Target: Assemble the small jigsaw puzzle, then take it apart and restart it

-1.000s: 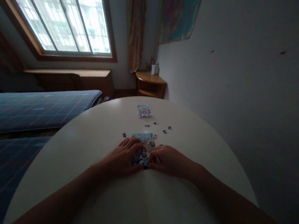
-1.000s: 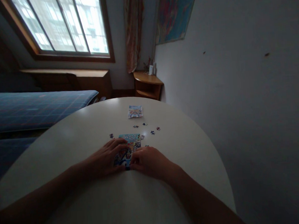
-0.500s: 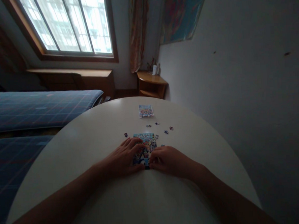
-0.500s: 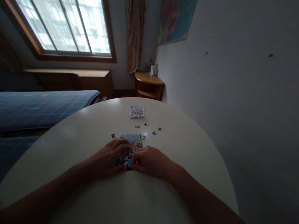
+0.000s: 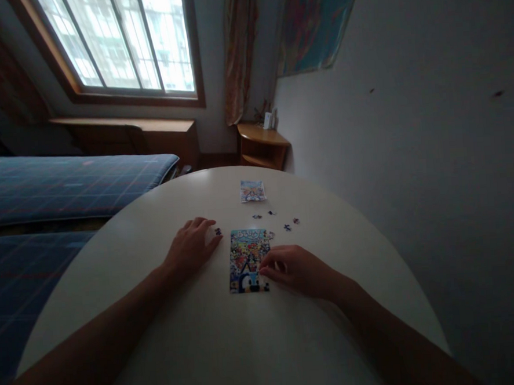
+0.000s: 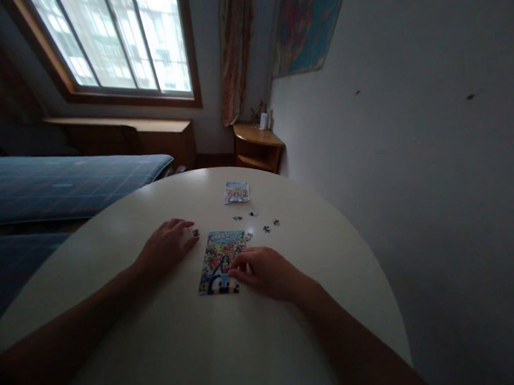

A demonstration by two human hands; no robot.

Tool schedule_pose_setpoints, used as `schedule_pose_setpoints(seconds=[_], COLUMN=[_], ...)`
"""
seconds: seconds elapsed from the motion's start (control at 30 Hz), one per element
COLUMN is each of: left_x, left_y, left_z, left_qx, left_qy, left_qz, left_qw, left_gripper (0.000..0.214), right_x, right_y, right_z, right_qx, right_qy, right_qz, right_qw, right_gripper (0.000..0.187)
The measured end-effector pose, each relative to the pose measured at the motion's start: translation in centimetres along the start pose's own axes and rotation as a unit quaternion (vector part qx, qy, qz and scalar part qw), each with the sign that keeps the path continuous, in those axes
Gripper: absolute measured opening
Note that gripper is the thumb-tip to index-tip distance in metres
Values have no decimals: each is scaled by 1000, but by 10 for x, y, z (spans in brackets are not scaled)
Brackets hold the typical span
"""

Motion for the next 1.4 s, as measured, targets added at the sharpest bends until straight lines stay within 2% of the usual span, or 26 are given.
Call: schedule_pose_setpoints(seconds=[0.13, 0.37, 0.53, 0.63, 0.73, 0.83, 0.9, 1.0, 1.1, 1.17, 1.27, 1.33, 1.4], left_x=[-6, -10, -8, -2, 8, 7, 5, 6, 10, 14, 15, 9, 2], left_y=[2, 5, 5, 3, 0, -4, -7, -10, -11, -11, -15, -20, -24], left_z=[9, 12, 8, -1, -28, -61, -79, -90, -90, -91, -101, -107, -107], left_qx=[10, 35, 39, 47, 6, -8, 3, 27, 14, -29, -169, -254, -287], left_qy=[-7, -97, -135, -177, -272, -417, -482, -531, -518, -456, -308, -235, -197], left_qz=[16, -2, -6, -38, -82, -59, -37, -44, -66, -61, -5, 41, 76], left_qw=[1000, 995, 990, 982, 959, 907, 875, 846, 853, 887, 936, 937, 934], left_gripper=[28, 20, 14, 15, 13, 11, 11, 15, 16, 13, 30, 49, 60], right_x=[0, 0, -1, 1, 5, 5, 3, 3, 11, 17, 25, 29, 30], right_y=[1, 1, 2, 4, 4, 0, -2, -7, -10, -9, -8, -9, -10], right_z=[-3, -2, -2, -4, -4, 3, 10, 18, 19, 14, 2, -4, -7], right_qx=[-4, 8, 15, 4, -1, 17, 31, 49, 48, 25, -37, -68, -80], right_qy=[-6, -11, -4, 17, 53, 94, 120, 139, 135, 127, 115, 95, 70], right_qz=[-4, -14, -18, -50, -108, -139, -131, -123, -129, -119, -92, -76, -58], right_qw=[1000, 1000, 1000, 999, 993, 986, 984, 981, 981, 984, 988, 990, 993], right_gripper=[15, 15, 15, 14, 25, 37, 36, 26, 18, 17, 14, 10, 8])
Point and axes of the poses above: each hand's wrist, its own y-axis towards the middle knuckle, its own x-axis out of the back of the hand, z = x × y, the point moved 7 cm from there along y, towards the middle knuckle, and after that the axes turned 14 degrees about -x, right-handed, at the moved point
